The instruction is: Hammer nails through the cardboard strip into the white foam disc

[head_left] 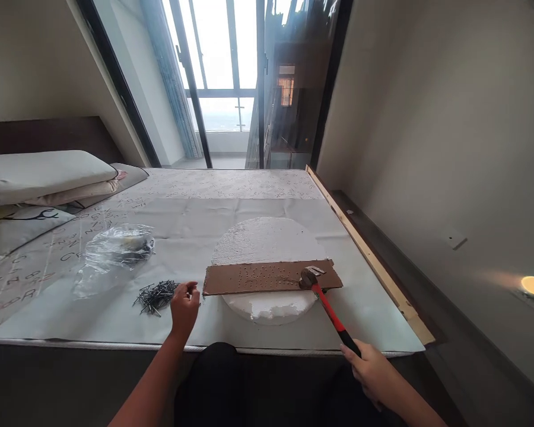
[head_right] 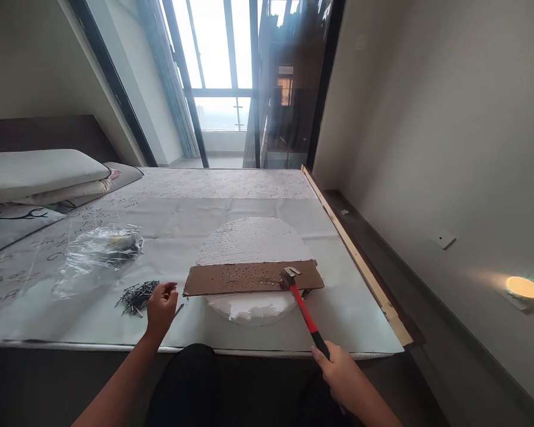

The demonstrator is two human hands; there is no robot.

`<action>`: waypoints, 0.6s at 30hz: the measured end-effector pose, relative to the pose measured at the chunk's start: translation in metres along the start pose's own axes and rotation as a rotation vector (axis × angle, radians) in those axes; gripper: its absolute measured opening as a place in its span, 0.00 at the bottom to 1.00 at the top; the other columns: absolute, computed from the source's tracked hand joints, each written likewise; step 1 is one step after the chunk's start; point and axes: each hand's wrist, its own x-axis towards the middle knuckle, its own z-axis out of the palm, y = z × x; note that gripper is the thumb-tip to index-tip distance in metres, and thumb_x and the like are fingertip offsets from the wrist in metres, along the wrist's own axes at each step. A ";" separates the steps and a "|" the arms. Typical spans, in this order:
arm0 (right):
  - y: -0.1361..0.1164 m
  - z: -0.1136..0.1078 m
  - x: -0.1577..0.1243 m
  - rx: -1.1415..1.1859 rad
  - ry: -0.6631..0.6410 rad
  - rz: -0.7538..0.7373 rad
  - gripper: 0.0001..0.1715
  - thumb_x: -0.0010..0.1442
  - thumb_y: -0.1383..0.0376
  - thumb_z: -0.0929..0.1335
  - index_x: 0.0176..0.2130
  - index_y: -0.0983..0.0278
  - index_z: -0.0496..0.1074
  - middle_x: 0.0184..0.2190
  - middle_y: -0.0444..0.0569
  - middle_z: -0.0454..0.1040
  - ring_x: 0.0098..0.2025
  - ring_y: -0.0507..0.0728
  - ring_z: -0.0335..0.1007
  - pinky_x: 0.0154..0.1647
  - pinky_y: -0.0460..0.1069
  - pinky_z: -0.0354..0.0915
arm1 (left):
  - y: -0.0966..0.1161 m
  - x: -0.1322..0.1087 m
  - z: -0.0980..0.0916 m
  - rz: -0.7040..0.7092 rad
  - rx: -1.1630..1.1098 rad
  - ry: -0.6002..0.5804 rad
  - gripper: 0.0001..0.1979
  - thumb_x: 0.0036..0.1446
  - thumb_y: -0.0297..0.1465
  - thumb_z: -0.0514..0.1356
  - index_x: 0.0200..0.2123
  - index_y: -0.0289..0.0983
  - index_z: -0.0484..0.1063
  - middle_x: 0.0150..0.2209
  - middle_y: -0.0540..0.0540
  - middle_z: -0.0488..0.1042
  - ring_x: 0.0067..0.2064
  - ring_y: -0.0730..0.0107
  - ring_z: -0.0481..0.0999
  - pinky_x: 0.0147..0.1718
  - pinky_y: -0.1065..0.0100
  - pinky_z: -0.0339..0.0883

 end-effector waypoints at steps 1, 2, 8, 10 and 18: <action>0.003 0.001 0.002 -0.008 -0.006 0.000 0.21 0.54 0.48 0.62 0.24 0.61 0.60 0.13 0.37 0.55 0.14 0.49 0.54 0.16 0.45 0.54 | -0.021 -0.002 -0.004 -0.044 0.090 -0.131 0.12 0.49 0.31 0.51 0.34 0.34 0.71 0.34 0.43 0.74 0.36 0.64 0.72 0.38 0.66 0.65; 0.006 0.003 0.003 -0.013 -0.009 0.008 0.21 0.54 0.48 0.62 0.24 0.61 0.60 0.12 0.37 0.54 0.14 0.49 0.53 0.16 0.45 0.54 | -0.039 -0.004 -0.006 -0.070 0.174 -0.258 0.12 0.49 0.31 0.51 0.33 0.34 0.72 0.34 0.43 0.75 0.36 0.63 0.73 0.39 0.66 0.64; 0.014 0.009 0.007 -0.027 0.007 0.035 0.21 0.54 0.48 0.61 0.24 0.61 0.59 0.12 0.36 0.53 0.13 0.49 0.53 0.15 0.45 0.53 | -0.077 -0.011 0.002 -0.025 0.511 -0.514 0.14 0.54 0.32 0.50 0.34 0.36 0.75 0.41 0.40 0.75 0.43 0.61 0.72 0.40 0.68 0.61; 0.012 0.008 0.005 -0.009 0.011 0.032 0.21 0.54 0.47 0.61 0.24 0.61 0.59 0.12 0.36 0.53 0.13 0.49 0.53 0.15 0.45 0.53 | -0.075 -0.010 0.006 -0.019 0.560 -0.548 0.14 0.54 0.33 0.50 0.31 0.37 0.75 0.38 0.41 0.75 0.40 0.62 0.73 0.36 0.69 0.61; 0.009 0.006 0.003 0.059 -0.016 0.017 0.22 0.53 0.46 0.61 0.26 0.61 0.59 0.12 0.34 0.53 0.10 0.47 0.50 0.12 0.44 0.50 | -0.071 0.005 0.009 -0.212 0.534 -0.523 0.07 0.45 0.31 0.54 0.25 0.37 0.71 0.30 0.43 0.76 0.35 0.61 0.73 0.28 0.70 0.58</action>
